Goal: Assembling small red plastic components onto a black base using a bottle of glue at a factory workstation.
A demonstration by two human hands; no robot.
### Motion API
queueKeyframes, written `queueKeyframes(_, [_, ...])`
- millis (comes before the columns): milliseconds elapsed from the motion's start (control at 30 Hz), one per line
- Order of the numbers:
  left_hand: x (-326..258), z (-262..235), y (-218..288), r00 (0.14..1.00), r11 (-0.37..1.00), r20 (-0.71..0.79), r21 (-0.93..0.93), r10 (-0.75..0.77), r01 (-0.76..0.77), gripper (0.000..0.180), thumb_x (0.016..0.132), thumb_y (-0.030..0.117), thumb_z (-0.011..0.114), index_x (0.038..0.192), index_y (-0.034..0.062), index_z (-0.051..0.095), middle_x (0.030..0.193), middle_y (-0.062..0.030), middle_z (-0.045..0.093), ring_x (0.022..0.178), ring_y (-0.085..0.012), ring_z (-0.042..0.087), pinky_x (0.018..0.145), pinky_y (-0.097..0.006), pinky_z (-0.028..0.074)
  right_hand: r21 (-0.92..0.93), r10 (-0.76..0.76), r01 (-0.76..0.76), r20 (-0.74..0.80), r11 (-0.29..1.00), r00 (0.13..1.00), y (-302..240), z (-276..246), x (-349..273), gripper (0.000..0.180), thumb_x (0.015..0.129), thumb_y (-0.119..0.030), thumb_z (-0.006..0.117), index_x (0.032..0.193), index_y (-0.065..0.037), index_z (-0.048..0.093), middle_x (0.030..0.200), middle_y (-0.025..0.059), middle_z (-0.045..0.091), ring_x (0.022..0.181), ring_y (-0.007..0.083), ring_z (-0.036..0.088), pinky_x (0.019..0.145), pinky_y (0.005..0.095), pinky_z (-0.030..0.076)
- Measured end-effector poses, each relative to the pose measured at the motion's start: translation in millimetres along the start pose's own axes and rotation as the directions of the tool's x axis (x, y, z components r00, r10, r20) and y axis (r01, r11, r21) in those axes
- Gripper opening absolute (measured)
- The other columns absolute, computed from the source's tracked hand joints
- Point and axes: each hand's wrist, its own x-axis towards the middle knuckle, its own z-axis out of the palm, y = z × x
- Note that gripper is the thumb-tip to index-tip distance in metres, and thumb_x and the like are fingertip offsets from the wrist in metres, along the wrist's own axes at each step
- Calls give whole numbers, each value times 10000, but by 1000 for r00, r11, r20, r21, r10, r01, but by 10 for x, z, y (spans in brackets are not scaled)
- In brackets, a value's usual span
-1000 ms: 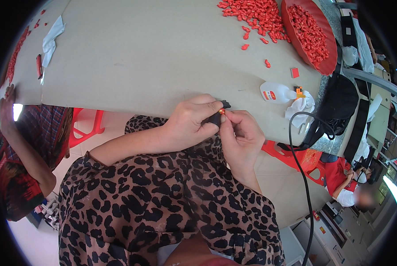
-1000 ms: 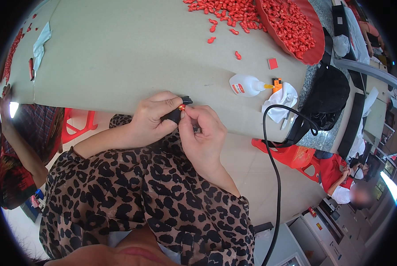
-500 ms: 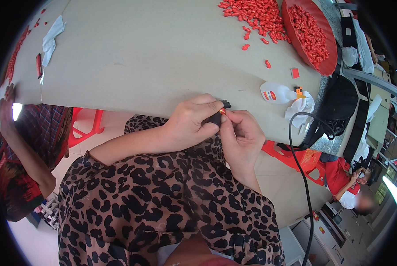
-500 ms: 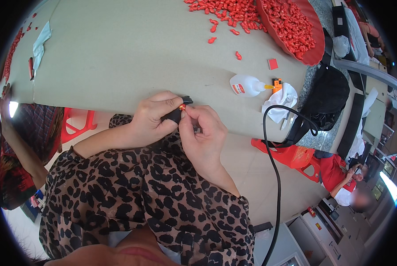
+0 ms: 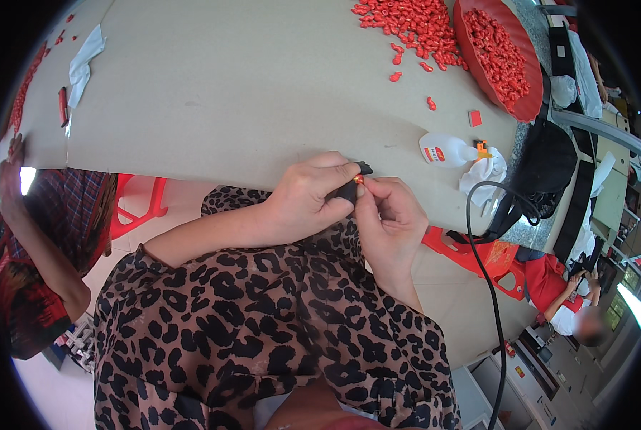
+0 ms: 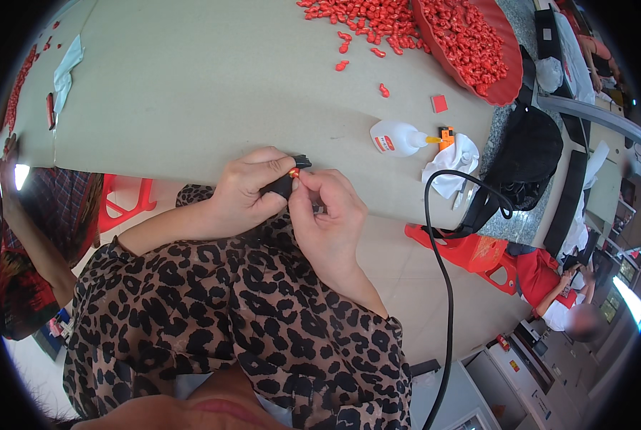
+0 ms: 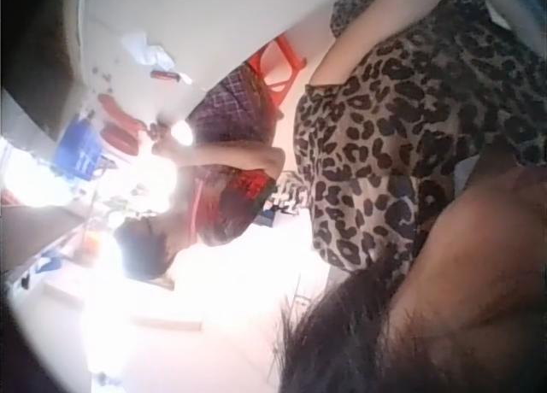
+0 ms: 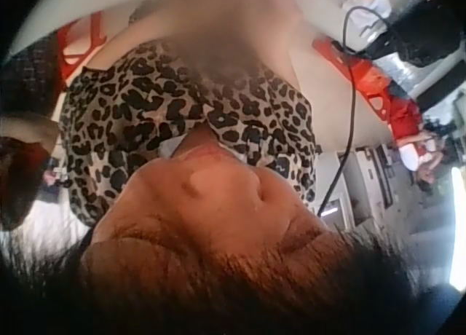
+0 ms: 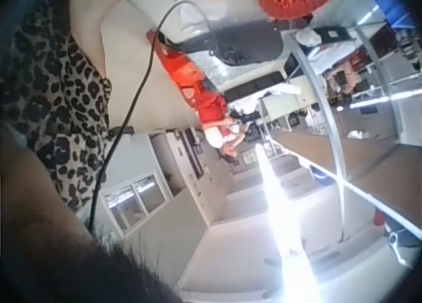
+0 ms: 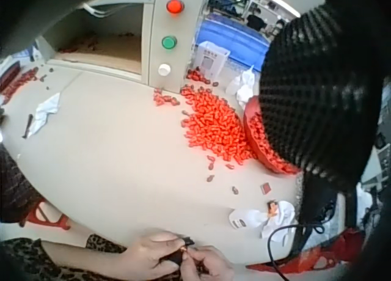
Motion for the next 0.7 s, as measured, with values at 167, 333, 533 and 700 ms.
queueKeyframes(167, [-19, -7, -23, 1000, 1000, 3, -10, -19, 19, 281, 610, -25, 551, 889, -57, 534, 725, -122, 518, 598, -220, 524, 522, -269, 420, 5, -3, 3, 3, 1000, 1000, 9, 21, 2, 79, 706, 56, 558, 779, 31, 545, 703, 66, 536, 558, 81, 487, 504, 188, 399])
queueKeyframes(333, [-23, 15, -14, 1000, 1000, -6, -13, -15, 15, 283, 614, -20, 554, 894, -59, 534, 734, -122, 524, 596, -217, 528, 522, -268, 424, -13, -18, 18, 1, 1000, 1000, 9, 0, -7, 75, 704, 60, 555, 772, 33, 541, 700, 68, 539, 559, 85, 490, 506, 194, 404])
queueKeyframes(533, [-24, 18, -19, 1000, 1000, -4, -14, -12, 12, 278, 619, -14, 551, 893, -60, 536, 742, -125, 529, 607, -220, 534, 526, -270, 427, 21, -3, 4, -16, 1000, 1000, 33, 13, -14, 72, 703, 62, 553, 769, 36, 540, 693, 71, 537, 555, 87, 488, 504, 192, 402])
queueKeyframes(700, [-11, 1, -25, 1000, 999, -1, 39, 11, -10, 280, 630, -2, 531, 906, -50, 534, 746, -130, 533, 628, -237, 537, 552, -288, 435, 69, 46, -47, 5, 997, 999, 69, -12, 0, 55, 721, 47, 549, 775, 43, 543, 702, 57, 545, 562, 67, 490, 499, 182, 400])
